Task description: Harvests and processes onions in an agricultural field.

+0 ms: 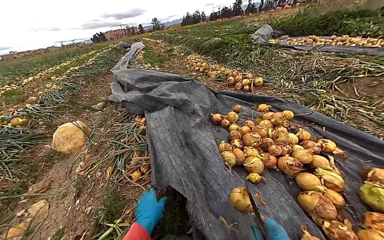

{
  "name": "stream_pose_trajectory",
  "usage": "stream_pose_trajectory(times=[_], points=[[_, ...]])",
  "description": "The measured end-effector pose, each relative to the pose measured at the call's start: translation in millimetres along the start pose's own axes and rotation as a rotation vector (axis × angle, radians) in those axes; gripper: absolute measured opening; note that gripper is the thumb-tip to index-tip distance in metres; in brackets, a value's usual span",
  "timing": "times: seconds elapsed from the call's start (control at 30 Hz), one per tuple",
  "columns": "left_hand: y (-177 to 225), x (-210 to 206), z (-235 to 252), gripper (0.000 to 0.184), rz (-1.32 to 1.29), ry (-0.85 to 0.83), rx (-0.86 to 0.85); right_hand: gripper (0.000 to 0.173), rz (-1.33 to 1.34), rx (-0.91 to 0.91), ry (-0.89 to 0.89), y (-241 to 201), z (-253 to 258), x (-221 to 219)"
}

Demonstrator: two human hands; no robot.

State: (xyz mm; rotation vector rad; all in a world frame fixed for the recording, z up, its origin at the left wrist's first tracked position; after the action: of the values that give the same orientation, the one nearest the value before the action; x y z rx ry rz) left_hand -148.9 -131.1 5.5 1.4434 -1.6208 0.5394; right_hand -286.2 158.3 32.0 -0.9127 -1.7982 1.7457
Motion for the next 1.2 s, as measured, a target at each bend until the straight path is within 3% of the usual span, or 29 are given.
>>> stream_pose_trajectory(times=[0.03,0.1,0.17,0.23,0.33,0.43,0.57,0.83,0.9,0.97,1.0,1.1,1.2], points=[[3,7,24,0.08,-0.33,0.068,-0.023,0.046,-0.05,-0.025,0.004,-9,21,7],[35,5,53,0.087,-0.821,0.073,-0.074,0.054,-0.144,-0.15,-0.023,-3,70,15],[98,-13,76,0.085,-0.994,-0.016,-0.194,0.059,-0.183,-0.231,0.029,26,134,17],[164,-43,88,0.088,-0.823,-0.104,-0.333,0.061,-0.182,-0.332,0.171,69,185,21],[223,-99,113,0.082,-0.152,-0.159,-0.397,0.062,-0.162,-0.497,0.314,109,210,17],[229,-121,143,0.073,0.158,-0.105,-0.433,0.068,-0.379,-0.548,0.291,127,223,13],[239,-112,154,0.073,0.289,-0.177,-0.44,0.079,-0.722,-0.579,0.183,128,231,10],[241,-66,130,0.101,0.36,-0.456,-0.432,0.076,-0.628,-0.649,0.256,120,231,10],[238,-43,124,0.09,0.478,-0.494,-0.396,0.077,-0.605,-0.66,0.255,123,229,12],[230,-10,136,0.067,0.497,-0.374,-0.214,0.078,-0.579,-0.67,0.236,124,227,11],[225,8,148,0.064,0.441,-0.253,-0.085,0.079,-0.565,-0.674,0.22,125,227,11],[213,30,208,0.083,0.145,0.066,0.156,0.078,-0.546,-0.693,0.207,128,226,10],[214,4,249,0.08,-0.2,0.189,0.271,0.078,-0.555,-0.734,0.207,129,228,9]])
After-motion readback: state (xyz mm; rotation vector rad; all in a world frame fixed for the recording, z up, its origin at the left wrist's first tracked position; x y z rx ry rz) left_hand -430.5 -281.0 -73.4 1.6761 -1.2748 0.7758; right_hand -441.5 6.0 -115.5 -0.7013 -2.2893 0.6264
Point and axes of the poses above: each hand's wrist, its own z-axis towards the middle knuckle, its own x-axis out of the back of the hand, y = z × x, the point moved 4 cm from there along z, towards the middle knuckle, and after that the axes turned 6 degrees about x, right-handed, at the moved point
